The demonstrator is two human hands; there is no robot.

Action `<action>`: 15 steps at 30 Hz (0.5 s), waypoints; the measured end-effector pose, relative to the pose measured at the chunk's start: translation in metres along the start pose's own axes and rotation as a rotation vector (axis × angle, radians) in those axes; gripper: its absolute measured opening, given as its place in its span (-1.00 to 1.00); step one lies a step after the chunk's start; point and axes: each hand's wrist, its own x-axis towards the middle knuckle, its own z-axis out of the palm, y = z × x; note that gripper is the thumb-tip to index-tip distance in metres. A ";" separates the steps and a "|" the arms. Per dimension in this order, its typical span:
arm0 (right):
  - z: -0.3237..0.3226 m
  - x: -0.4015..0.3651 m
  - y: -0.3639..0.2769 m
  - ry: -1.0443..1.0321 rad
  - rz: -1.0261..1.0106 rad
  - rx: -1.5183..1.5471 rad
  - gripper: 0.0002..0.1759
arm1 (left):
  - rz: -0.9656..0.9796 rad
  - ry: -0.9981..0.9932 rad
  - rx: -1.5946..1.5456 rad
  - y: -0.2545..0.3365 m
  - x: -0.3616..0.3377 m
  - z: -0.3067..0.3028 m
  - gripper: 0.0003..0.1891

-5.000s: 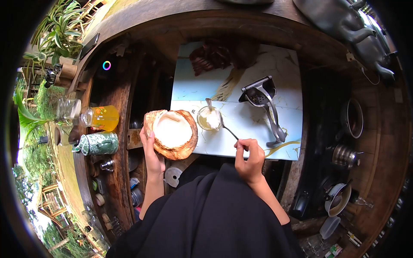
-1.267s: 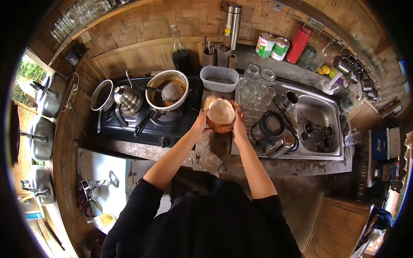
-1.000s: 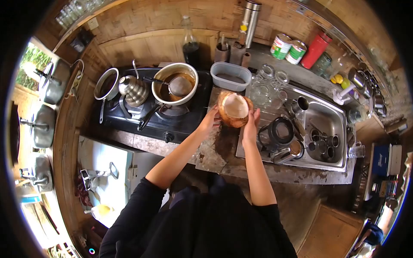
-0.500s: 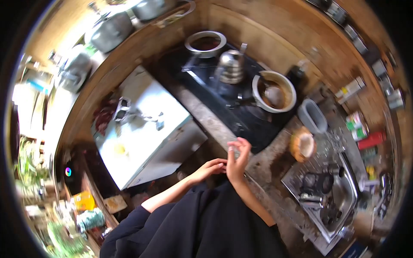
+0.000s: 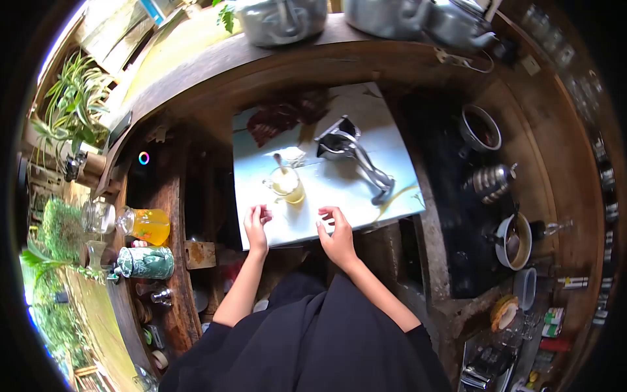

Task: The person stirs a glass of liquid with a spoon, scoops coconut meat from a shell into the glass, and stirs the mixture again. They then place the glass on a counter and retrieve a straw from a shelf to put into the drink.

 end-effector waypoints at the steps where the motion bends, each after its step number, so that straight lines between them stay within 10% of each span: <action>1: 0.012 0.013 0.000 -0.013 -0.024 -0.060 -0.68 | 0.071 0.023 -0.001 0.010 0.021 0.003 -0.73; 5: 0.056 0.054 0.013 0.008 -0.073 -0.163 -0.34 | 0.200 -0.198 0.163 0.004 0.084 0.010 -0.68; 15: 0.089 0.072 0.018 -0.033 -0.023 -0.172 -0.23 | -0.023 -0.207 -0.107 -0.008 0.082 0.010 -0.70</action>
